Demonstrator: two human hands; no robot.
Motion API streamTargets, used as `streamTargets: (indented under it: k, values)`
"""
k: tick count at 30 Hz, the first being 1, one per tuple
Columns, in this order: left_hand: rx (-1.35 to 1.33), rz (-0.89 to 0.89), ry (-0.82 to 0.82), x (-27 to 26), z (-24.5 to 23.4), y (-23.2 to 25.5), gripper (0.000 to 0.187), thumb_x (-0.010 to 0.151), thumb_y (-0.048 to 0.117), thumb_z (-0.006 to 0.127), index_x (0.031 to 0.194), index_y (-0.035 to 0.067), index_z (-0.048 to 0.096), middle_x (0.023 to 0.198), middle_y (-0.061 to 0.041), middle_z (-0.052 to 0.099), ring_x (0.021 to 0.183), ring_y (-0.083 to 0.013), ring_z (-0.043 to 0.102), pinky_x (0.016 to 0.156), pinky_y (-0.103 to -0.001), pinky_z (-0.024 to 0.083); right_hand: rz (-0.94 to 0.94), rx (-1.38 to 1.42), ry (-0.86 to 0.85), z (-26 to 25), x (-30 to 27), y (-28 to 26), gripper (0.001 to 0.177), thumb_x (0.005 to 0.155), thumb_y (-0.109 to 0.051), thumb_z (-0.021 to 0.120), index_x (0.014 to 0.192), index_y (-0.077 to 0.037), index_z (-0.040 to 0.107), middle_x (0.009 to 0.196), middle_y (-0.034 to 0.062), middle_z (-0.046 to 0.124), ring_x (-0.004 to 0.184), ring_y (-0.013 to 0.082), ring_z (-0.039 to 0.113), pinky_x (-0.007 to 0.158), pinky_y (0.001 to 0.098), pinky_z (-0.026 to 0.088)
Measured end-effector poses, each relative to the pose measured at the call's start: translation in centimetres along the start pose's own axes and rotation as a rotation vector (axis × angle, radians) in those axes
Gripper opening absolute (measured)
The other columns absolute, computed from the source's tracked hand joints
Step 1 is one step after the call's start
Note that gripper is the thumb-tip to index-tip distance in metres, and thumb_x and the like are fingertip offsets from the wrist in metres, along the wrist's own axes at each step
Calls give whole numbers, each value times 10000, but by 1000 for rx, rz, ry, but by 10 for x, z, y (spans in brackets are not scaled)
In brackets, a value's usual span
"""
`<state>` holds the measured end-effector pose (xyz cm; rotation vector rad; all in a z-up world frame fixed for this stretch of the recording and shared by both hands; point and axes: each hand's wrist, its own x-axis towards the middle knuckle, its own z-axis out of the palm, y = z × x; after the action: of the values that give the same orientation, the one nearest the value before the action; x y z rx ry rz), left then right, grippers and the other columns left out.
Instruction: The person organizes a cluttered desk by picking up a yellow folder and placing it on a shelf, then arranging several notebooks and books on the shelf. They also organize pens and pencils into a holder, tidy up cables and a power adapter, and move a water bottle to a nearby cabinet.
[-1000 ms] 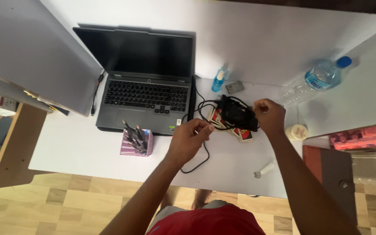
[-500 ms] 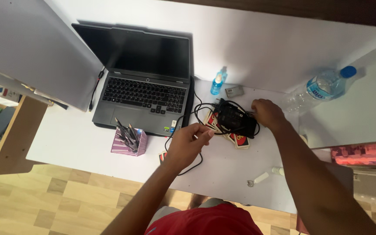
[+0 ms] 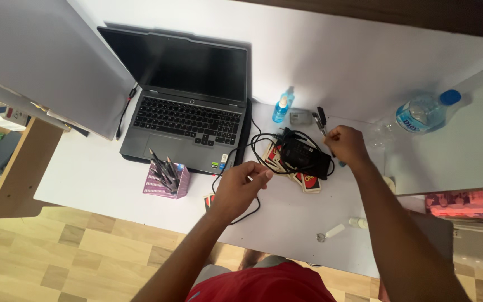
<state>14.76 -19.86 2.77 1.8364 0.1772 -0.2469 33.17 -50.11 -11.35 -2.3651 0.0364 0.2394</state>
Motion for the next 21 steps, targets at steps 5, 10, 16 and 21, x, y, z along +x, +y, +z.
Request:
streamTargets:
  k: [5, 10, 16, 21]
  values:
    - [-42, 23, 10, -2, -3, 2, 364, 927, 352, 684, 1094, 34, 738, 826, -12, 697, 617, -83, 622, 578, -261, 514, -20, 428, -114, 0, -79, -84, 175, 846, -133, 815, 952, -8, 753, 868, 80, 763, 744, 132, 667, 705, 280, 533]
    - [-164, 41, 123, -4, -10, 4, 421, 926, 342, 702, 1204, 26, 690, 904, -18, 685, 656, -77, 629, 580, -249, 528, 103, 762, -287, 28, -155, -143, 135, 827, -43, 793, 937, 9, 735, 823, 84, 759, 705, 135, 671, 671, 266, 549]
    - [-183, 27, 204, -22, -39, -3, 373, 923, 292, 715, 1139, -10, 676, 899, -49, 714, 643, -89, 637, 552, -252, 536, 22, 810, -376, 64, -199, -182, 121, 844, -50, 806, 894, 16, 719, 805, 51, 732, 717, 113, 652, 673, 258, 532]
    - [-244, 1, 245, -42, -75, -23, 301, 909, 256, 721, 1029, -20, 699, 895, -49, 729, 607, -98, 654, 534, -254, 520, 112, 840, -388, 84, -219, -207, 158, 842, -96, 800, 940, 9, 735, 796, 30, 724, 649, 69, 560, 587, 229, 436]
